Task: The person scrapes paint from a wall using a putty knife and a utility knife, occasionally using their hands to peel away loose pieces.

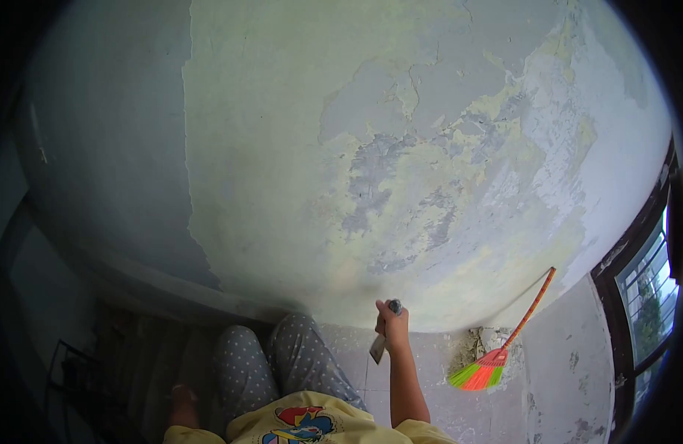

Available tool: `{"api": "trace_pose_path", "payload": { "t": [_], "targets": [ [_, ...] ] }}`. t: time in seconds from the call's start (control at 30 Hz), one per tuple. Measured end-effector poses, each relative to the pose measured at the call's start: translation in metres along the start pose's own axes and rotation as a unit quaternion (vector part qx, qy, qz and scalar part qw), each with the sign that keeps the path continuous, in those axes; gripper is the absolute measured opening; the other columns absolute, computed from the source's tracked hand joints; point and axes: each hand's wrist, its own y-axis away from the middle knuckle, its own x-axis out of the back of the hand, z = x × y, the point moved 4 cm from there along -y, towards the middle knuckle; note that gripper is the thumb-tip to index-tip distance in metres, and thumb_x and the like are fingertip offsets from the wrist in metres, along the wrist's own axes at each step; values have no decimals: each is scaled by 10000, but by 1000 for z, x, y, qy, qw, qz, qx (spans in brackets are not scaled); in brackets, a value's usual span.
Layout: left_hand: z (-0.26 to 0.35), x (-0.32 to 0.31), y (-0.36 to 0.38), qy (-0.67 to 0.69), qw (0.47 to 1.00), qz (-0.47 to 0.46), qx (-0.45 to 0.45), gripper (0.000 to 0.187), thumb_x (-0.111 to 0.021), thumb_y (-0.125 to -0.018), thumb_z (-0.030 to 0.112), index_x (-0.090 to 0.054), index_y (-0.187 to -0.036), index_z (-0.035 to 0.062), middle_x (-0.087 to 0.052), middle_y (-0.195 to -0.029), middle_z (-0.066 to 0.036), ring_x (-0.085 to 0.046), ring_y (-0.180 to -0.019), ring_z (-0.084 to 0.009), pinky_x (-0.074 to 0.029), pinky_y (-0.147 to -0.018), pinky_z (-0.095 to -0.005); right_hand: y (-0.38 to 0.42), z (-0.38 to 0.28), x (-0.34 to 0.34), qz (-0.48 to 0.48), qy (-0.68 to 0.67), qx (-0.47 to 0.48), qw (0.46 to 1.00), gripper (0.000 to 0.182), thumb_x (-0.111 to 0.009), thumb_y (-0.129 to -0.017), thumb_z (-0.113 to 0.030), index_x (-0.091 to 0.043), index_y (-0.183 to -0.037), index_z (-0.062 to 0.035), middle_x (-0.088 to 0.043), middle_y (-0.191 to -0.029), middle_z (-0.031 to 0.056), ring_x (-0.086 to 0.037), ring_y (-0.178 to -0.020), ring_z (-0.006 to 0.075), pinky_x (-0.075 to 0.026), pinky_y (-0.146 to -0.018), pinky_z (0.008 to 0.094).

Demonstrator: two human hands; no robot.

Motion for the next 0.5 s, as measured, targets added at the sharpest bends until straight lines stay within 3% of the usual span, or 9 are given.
{"api": "trace_pose_path", "payload": {
  "t": [0.03, 0.1, 0.23, 0.37, 0.4, 0.43, 0.47, 0.5],
  "targets": [
    [-61, -51, 55, -12, 999, 16, 39, 641, -641, -906, 242, -385, -1480, 117, -289, -1582, -154, -376, -1409, -350, -393, -1101, -488, -1, 26, 27, 33, 73, -61, 995, 382, -728, -870, -193, -451, -615, -130, -425, -499, -13, -366, -372, 107, -292, -378, 286],
    [-70, -37, 64, -41, 992, 39, 116, 604, -634, -912, 264, -409, -1452, 114, -311, -1564, -158, -371, -1406, -352, -393, -1091, -505, 2, 57, 73, 87, 95, -117, 985, 380, -727, -852, -204, -449, -605, -128, -435, -482, 7, -395, -343, 130, -324, -349, 302],
    [-98, -25, 104, -107, 956, 76, 263, 540, -619, -923, 309, -457, -1396, 107, -356, -1527, -167, -362, -1399, -355, -395, -1070, -539, 5, 72, 120, 164, -19, -82, 983, 315, -671, -866, -198, -458, -645, -129, -407, -469, -1, -379, -332, 131, -329, -347, 303],
    [-88, 23, 135, -165, 892, 120, 403, 489, -605, -935, 354, -506, -1341, 100, -400, -1490, -176, -352, -1393, -358, -396, -1050, -573, -10, 58, 103, 180, -29, -66, 981, 299, -670, -869, -187, -463, -663, -123, -416, -479, -4, -364, -333, 130, -330, -356, 308],
    [-78, 36, 146, -179, 871, 128, 439, 480, -602, -937, 365, -518, -1327, 98, -411, -1481, -178, -350, -1391, -359, -397, -1045, -581, -12, 49, 87, 156, 34, -52, 986, 290, -675, -869, -185, -478, -669, -111, -428, -495, -6, -372, -349, 123, -336, -366, 307],
    [-81, 27, 126, -130, 947, 132, 262, 436, -611, -928, 305, -536, -1296, 84, -434, -1461, -176, -377, -1374, -356, -406, -1044, -544, -12, 44, 73, 129, 97, -36, 986, 281, -679, -868, -183, -492, -676, -99, -441, -511, -8, -380, -365, 117, -342, -376, 305],
    [-72, 22, 100, -74, 985, 134, 76, 393, -621, -919, 245, -555, -1265, 70, -457, -1441, -175, -405, -1357, -353, -416, -1044, -507, -14, 47, 65, 125, 98, -36, 987, 281, -679, -868, -183, -492, -676, -99, -441, -511, -8, -380, -365, 117, -342, -376, 305],
    [-56, 19, 74, 139, 979, 86, 118, 361, -612, -910, 185, -569, -1246, 61, -484, -1410, -176, -437, -1327, -358, -417, -1045, -479, -18, 48, 52, 75, 176, 7, 981, 306, -691, -866, -204, -498, -682, -55, -450, -538, 19, -394, -447, 127, -352, -438, 318]
  ]
}}
